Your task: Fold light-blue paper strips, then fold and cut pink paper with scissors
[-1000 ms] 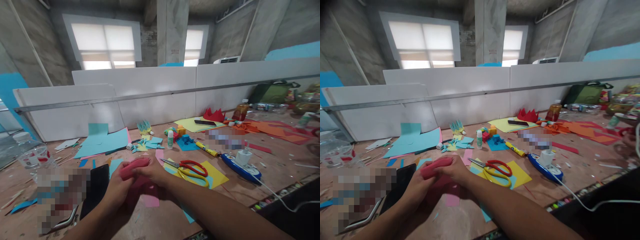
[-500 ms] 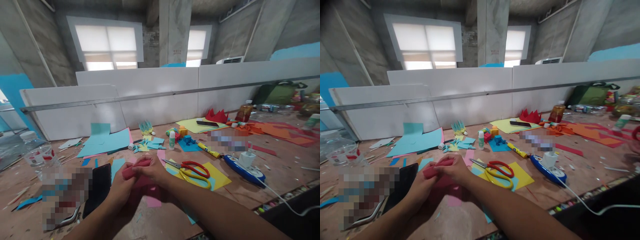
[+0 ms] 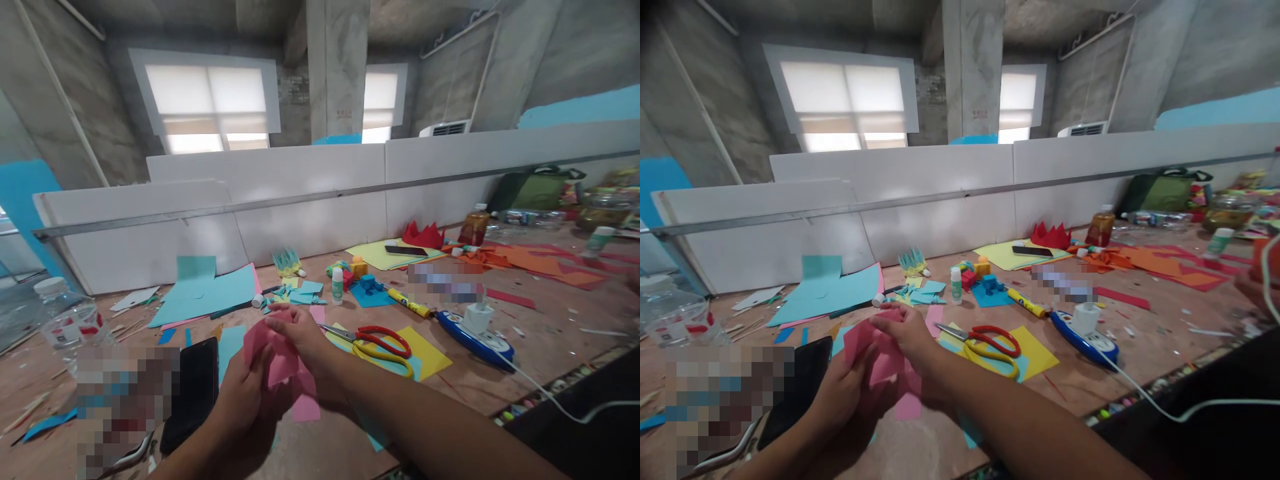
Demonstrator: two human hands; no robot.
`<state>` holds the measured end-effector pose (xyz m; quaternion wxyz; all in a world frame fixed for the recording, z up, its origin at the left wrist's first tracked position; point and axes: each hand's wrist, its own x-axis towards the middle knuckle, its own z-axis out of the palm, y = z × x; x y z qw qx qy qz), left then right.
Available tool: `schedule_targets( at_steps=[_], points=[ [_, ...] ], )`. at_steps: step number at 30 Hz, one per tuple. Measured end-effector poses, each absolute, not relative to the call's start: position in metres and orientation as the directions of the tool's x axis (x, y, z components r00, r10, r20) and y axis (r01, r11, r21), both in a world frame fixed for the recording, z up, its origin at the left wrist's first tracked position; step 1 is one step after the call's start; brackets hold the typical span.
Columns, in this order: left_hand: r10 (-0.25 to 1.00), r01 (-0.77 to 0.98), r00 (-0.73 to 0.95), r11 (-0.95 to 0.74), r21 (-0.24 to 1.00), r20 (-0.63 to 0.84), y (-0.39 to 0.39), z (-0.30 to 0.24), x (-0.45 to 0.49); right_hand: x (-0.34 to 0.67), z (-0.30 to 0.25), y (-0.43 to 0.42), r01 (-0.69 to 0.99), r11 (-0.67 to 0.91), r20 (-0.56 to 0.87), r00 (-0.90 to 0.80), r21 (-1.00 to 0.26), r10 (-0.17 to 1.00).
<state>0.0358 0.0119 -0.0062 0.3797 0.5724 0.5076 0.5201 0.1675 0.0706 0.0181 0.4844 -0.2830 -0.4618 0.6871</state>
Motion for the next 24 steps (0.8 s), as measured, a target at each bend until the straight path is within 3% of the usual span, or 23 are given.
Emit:
schedule_targets(
  at_steps=[2,7,11,14,18,21,24],
  points=[
    [0.975,0.172,-0.055,-0.201,0.964,0.213,0.013,-0.005,0.034,0.168,0.017,0.07,-0.341,-0.091,0.071,-0.435,-0.936,0.898],
    [0.972,0.183,-0.024,-0.227,0.957,0.235,0.014,-0.001,0.032,0.167,0.017,0.071,-0.169,0.318,0.354,-0.269,-0.933,0.895],
    [0.973,0.153,0.012,-0.231,0.961,0.232,0.011,-0.001,0.038,0.166,0.017,0.07,-0.206,0.356,0.399,-0.24,-0.912,0.885],
    [0.971,0.229,0.04,-0.239,0.944,0.236,0.009,0.004,0.041,0.167,0.014,0.069,-0.166,0.434,0.463,-0.235,-0.886,0.855],
    [0.954,0.539,0.132,-0.297,0.788,0.269,0.029,0.029,0.007,0.173,0.016,0.07,0.082,0.523,0.492,-0.241,-0.849,0.837],
    [0.972,0.679,-0.066,-0.122,0.724,0.225,0.062,0.049,-0.054,0.178,0.02,0.071,0.348,0.505,0.413,-0.306,-0.79,0.858],
    [0.978,0.736,-0.177,0.055,0.675,0.113,0.092,0.056,-0.116,0.177,0.018,0.067,0.537,0.605,0.347,-0.509,-0.587,0.788]
  ],
)
